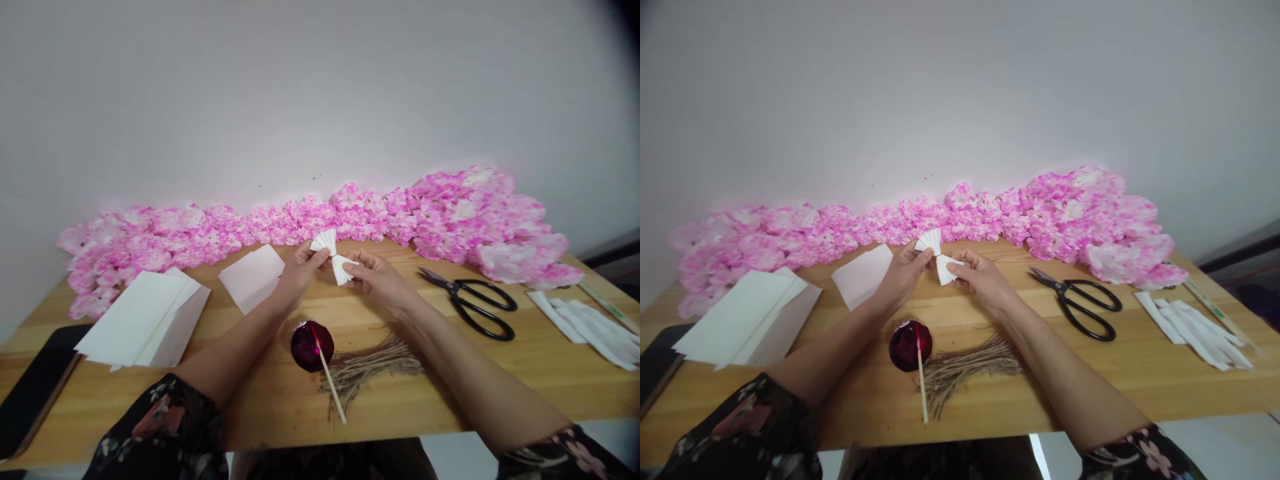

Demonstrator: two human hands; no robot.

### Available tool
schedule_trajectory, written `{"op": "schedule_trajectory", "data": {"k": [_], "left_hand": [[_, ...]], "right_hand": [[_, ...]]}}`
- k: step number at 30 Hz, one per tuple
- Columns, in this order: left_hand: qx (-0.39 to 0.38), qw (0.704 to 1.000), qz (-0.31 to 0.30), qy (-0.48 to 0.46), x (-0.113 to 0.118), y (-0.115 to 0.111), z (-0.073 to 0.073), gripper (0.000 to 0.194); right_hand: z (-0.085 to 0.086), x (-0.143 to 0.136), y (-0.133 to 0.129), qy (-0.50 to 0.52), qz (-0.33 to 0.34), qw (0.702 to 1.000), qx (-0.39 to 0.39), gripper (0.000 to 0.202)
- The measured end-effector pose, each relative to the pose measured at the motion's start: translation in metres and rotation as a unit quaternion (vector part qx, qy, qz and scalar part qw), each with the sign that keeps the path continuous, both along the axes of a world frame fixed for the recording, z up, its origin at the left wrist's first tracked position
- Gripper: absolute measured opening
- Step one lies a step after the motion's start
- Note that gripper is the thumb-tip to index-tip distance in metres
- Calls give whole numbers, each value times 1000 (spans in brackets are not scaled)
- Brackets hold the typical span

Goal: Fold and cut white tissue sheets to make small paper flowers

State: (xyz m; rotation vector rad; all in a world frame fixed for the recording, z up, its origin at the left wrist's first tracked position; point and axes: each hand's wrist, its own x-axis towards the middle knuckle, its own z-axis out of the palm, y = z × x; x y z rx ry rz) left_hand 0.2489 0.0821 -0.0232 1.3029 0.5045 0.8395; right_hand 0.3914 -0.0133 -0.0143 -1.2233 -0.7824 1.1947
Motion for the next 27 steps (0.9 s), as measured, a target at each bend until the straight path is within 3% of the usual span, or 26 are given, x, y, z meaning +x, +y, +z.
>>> {"op": "schedule_trajectory", "data": {"k": [7, 12, 15, 19, 23, 27], "left_hand": [[-53, 997, -59, 21, 2, -5, -4, 34], [-26, 997, -35, 66, 1, -4, 2, 24], [-3, 992, -73, 102, 0, -2, 0, 23], [60, 979, -109, 162, 0, -3, -3, 17], [145, 964, -89, 204, -2, -10, 2, 13], [211, 958, -61, 186, -5, -13, 7, 15]], "right_hand": [[-4, -1, 1, -19, -47, 998, 23, 41], [0, 5, -1, -151, -15, 988, 30, 33], [5, 10, -4, -188, -3, 982, 29, 35], [5, 11, -5, -122, 30, 992, -6, 39], [1, 10, -3, -21, -4, 1000, 22, 37], [1, 12, -2, 9, 3, 999, 33, 39]]}}
